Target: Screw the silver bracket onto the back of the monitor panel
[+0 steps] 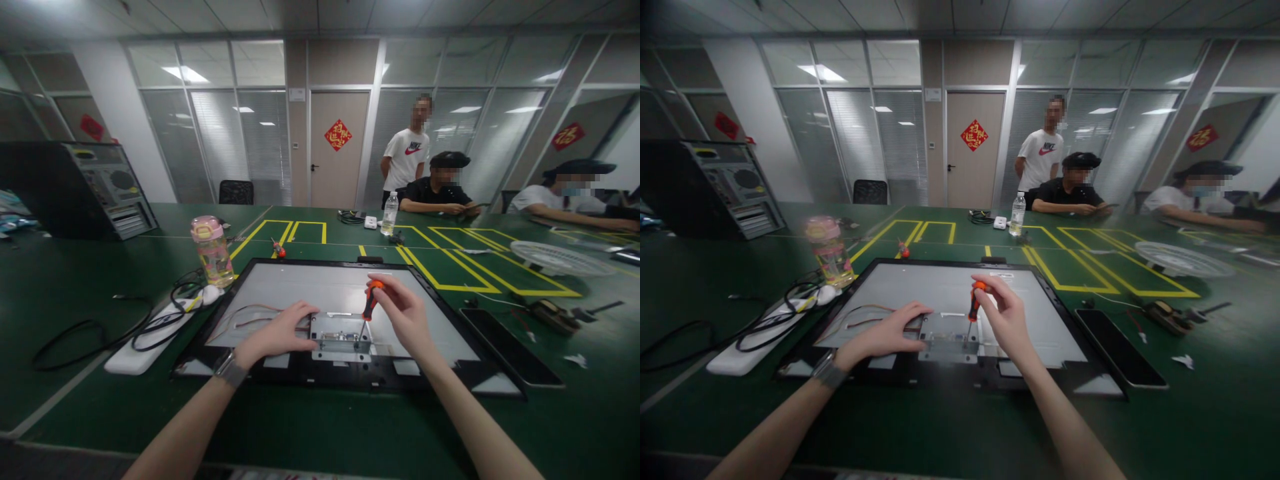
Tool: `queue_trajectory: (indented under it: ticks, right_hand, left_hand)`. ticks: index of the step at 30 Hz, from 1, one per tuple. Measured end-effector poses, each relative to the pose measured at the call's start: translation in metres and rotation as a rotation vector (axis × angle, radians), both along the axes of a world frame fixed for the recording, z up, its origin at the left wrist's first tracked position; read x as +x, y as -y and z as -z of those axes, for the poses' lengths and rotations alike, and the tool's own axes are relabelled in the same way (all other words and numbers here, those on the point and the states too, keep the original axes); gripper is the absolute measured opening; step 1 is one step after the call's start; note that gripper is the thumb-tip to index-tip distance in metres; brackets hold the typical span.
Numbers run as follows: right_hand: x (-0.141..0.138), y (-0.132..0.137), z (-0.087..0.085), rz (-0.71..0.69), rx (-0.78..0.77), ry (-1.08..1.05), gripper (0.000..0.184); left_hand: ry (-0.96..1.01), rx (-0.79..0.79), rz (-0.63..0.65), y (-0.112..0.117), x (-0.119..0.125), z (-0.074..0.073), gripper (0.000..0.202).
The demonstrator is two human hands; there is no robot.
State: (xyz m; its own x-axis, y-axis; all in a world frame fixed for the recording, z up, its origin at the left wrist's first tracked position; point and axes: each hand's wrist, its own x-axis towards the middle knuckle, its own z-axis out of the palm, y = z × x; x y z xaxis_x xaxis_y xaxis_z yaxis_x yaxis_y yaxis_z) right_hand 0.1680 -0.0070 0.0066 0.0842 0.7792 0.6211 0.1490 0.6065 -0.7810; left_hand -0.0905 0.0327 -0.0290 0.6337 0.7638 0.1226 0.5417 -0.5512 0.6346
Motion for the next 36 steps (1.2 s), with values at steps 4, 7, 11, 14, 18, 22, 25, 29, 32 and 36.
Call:
queue_trajectory:
  ticks: [4,7,11,14,18,22,25,29,32,36]
  right_hand:
    - [0.001,0.0,0.002,0.083,0.105,0.09,0.014]
    - [0.003,0.001,0.003,0.064,0.101,0.166,0.022]
    - [0.0,0.003,0.002,0.135,0.154,0.264,0.026]
    - [-0.001,0.004,0.002,0.217,0.236,0.34,0.025]
    - [0.002,0.003,0.005,0.068,0.175,0.37,0.035]
    - [0.004,0.003,0.005,0.138,0.185,0.407,0.036]
    - [0.003,0.003,0.003,0.222,0.227,0.405,0.035]
    - [-0.002,0.003,0.006,0.257,0.175,0.211,0.036]
    - [-0.011,0.002,0.013,0.172,0.037,-0.011,0.036]
    - [-0.021,0.0,0.024,0.138,-0.007,-0.005,0.033]
  left_hand:
    - [-0.003,0.004,0.005,-0.001,-0.001,0.001,0.061]
    - [-0.003,0.006,0.004,-0.001,0.0,0.001,0.061]
    - [0.009,-0.01,0.002,0.0,0.0,0.003,0.061]
    - [0.019,-0.015,-0.001,0.0,0.0,0.003,0.062]
    - [0.012,-0.005,0.001,0.0,0.0,0.001,0.063]
    - [0.016,-0.018,0.012,0.0,0.001,0.0,0.061]
    - [0.029,-0.027,0.012,0.0,0.001,0.002,0.06]
    - [0.035,-0.029,0.002,-0.001,0.0,0.004,0.062]
    - [0.035,-0.023,0.004,-0.001,0.001,0.004,0.061]
    - [0.04,-0.015,0.012,0.0,0.001,0.003,0.061]
